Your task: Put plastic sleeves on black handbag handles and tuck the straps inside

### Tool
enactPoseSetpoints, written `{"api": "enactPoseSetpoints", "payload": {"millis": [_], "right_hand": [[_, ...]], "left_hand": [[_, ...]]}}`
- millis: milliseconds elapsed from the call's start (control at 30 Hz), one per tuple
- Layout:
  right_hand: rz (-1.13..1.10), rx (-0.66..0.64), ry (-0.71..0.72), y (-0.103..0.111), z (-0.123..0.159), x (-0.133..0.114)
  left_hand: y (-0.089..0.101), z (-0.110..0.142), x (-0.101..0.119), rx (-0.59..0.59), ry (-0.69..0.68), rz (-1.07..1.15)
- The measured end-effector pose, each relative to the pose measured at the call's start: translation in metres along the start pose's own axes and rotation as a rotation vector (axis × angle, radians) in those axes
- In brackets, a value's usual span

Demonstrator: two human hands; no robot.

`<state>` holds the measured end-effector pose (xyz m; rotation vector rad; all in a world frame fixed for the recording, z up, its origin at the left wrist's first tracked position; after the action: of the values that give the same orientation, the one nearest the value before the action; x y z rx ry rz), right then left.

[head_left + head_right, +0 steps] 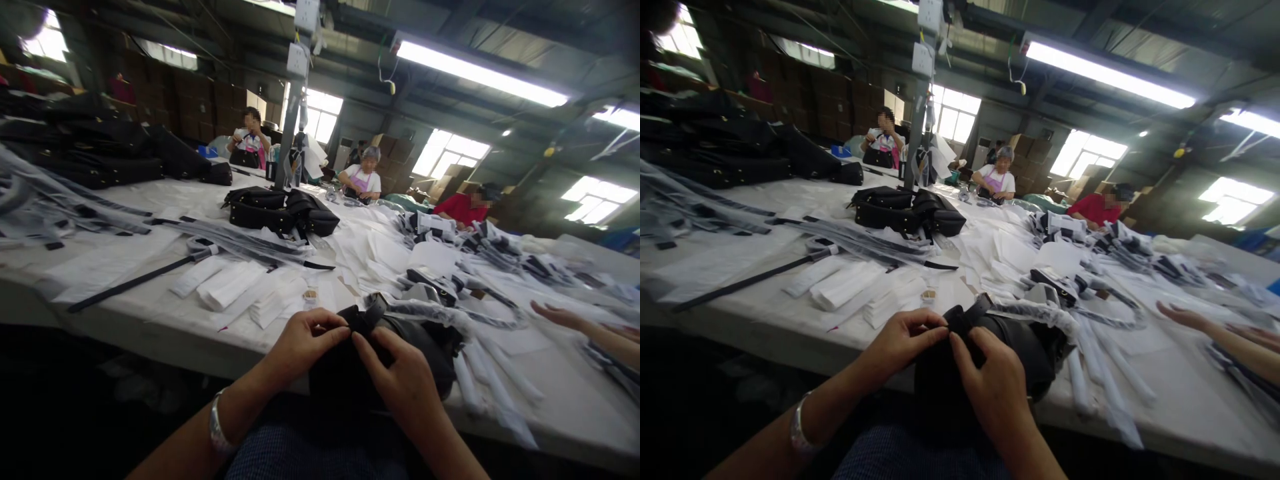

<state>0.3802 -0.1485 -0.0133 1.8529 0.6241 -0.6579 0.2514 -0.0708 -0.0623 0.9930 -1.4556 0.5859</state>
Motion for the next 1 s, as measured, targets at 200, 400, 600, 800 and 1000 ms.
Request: {"api": "enactPoseSetpoints", "payload": {"millis": [200,400,600,800,1000], "right_hand": [[-0.148,-0.046,0.001,-0.004,0.007,-0.002],[-0.179,-0.061,0.015,-0.001,0.008,0.002],[-0.166,0.024,-0.033,-0.003,0.012,0.004],[-0.21,0.096,-0.106,-0.004,0.013,0.005],[-0.293,0.12,-0.104,-0.005,0.015,0.009]], "left_hand": [[0.007,0.005,0.011,-0.046,-0.162,-0.15],[0.004,0.003,0.009,0.017,-0.134,-0.041],[-0.004,0.001,-0.008,-0.04,-0.018,0.106],[-0.005,0.0,-0.004,-0.044,-0.097,0.076],[-0.014,0.0,-0.013,-0.097,-0.001,0.179]]}}
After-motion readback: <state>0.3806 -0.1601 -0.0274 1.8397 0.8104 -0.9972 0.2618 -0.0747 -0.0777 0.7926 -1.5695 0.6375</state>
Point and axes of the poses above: each hand's wrist, its own z-axis away from the middle knuckle, its own y-axis out of the back of the hand, x = y × z, the point moved 8 cm from there along -z, towards the middle knuckle, and after that the axes turned 15 degrees about -z, right-handed, at the moved point
